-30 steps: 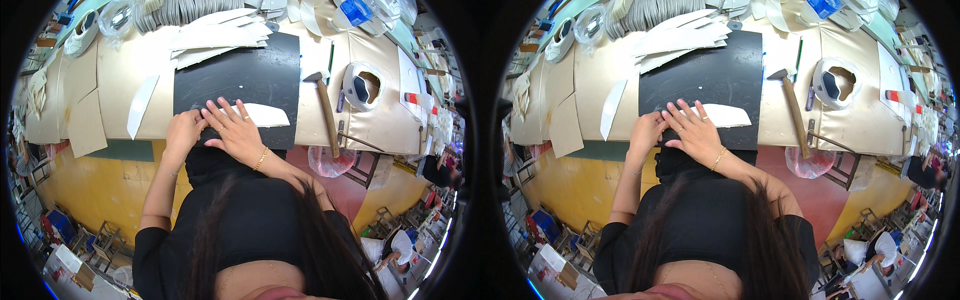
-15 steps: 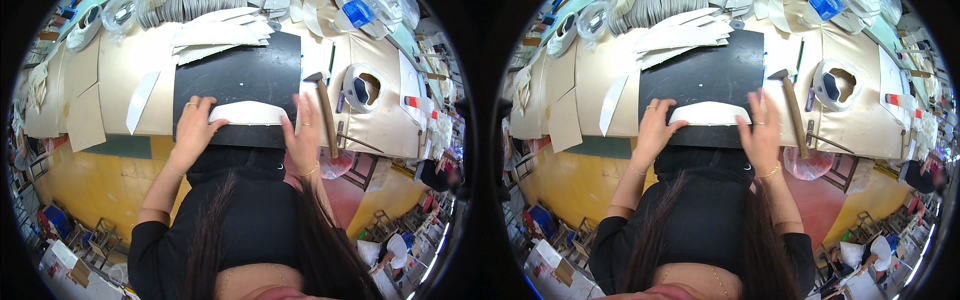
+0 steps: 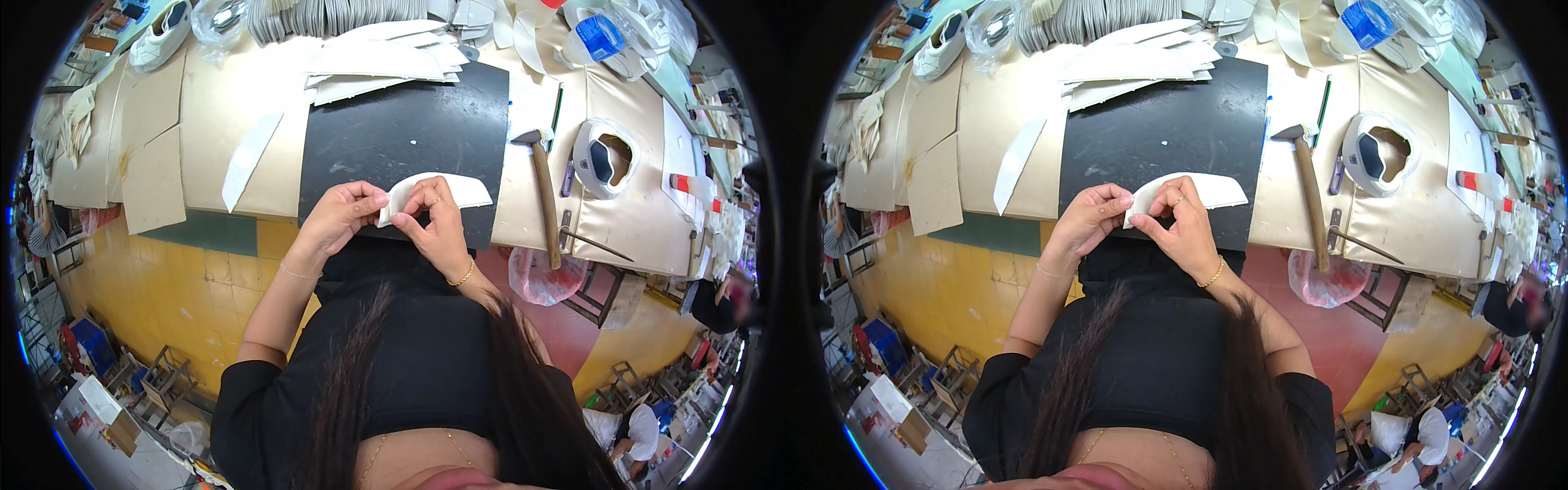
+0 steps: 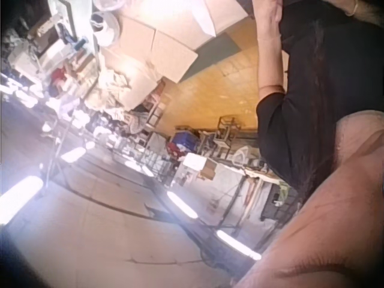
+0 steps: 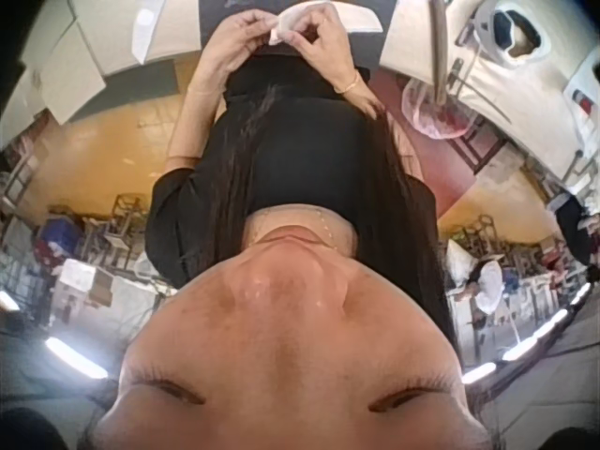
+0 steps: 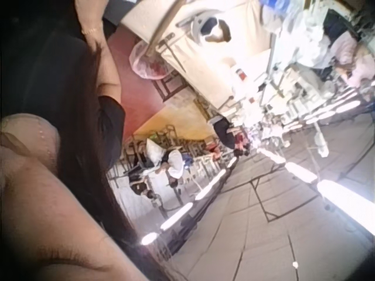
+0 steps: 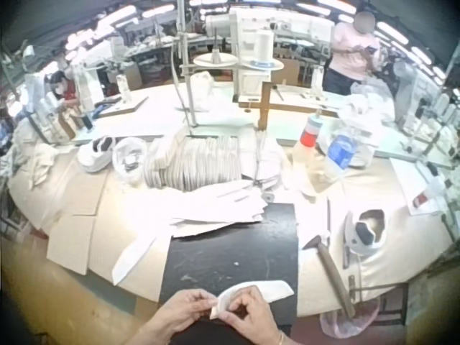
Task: The person repeatedly picks up white fabric pieces and rubs their edges with a small stone-like tool on a black cutting mat. They handle the pieces one at a time, occasionally stacking them, and continue the smoothing process throughout the clip.
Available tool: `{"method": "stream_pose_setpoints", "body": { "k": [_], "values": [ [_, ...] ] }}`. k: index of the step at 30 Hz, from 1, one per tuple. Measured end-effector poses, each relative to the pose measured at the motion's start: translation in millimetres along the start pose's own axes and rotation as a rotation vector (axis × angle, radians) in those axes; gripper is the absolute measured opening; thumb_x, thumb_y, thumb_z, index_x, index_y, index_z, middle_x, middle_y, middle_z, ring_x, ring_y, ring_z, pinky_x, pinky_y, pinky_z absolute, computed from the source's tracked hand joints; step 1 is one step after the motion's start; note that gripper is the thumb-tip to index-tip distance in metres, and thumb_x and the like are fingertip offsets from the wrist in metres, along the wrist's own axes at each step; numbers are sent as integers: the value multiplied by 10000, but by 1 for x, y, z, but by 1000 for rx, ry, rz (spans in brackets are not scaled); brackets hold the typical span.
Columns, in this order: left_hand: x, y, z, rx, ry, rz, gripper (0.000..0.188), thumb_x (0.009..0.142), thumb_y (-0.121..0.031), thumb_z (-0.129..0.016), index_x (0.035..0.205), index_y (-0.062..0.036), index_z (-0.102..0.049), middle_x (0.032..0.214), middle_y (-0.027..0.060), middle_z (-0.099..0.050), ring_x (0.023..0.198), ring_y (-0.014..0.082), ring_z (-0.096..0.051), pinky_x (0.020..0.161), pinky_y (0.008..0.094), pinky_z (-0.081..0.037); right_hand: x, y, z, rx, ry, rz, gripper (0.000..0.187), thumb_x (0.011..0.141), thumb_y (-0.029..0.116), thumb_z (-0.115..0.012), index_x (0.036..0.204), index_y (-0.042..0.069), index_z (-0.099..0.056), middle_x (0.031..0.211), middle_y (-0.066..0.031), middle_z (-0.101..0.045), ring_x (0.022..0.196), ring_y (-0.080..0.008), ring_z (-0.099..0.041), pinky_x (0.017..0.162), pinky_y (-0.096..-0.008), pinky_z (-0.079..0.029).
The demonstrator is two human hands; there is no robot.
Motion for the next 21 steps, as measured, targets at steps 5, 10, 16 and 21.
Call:
{"method": "stream_pose_setpoints", "body": {
  "k": [5, 10, 16, 21],
  "values": [
    [-1, 3, -13, 40, 4, 44, 99, 898, -123, -683, 923, -35, -645, 878, 32, -656, 814, 110, -613, 762, 258, -502, 6, 15, 2, -99, -15, 60, 341, 779, 214, -798, 757, 19, -518, 902, -70, -484, 784, -169, -516, 674, -276, -442],
    [0, -4, -12, 39, 21, -23, 136, 897, -144, -688, 931, -17, -653, 850, 40, -652, 771, 118, -596, 729, 257, -483, 7, 2, 4, -19, 135, 34, 267, 803, 160, -762, 761, 19, -539, 959, -75, -505, 792, -157, -517, 691, -263, -443],
    [-3, -9, -4, 70, -13, -37, 146, 920, -154, -660, 979, -23, -636, 878, 47, -647, 766, 118, -597, 707, 268, -504, -1, -34, 12, 374, 267, -168, 170, 891, 58, -663, 779, 41, -536, 1118, -47, -497, 965, -89, -474, 831, -219, -403],
    [-2, -15, -4, 258, -154, 8, 213, 949, -198, -629, 1052, -14, -607, 925, 53, -641, 772, 109, -612, 633, 244, -531, -2, -35, 21, 473, 222, -154, 201, 883, 63, -672, 744, 49, -527, 1123, -31, -493, 945, -64, -473, 805, -203, -415]
  ]
}}
Point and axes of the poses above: each hand's wrist, its own x-axis towards the middle knuckle, its own z-axis out of the back of the hand, y = z × x, the point moved 9 cm from there along x, towards the middle knuckle
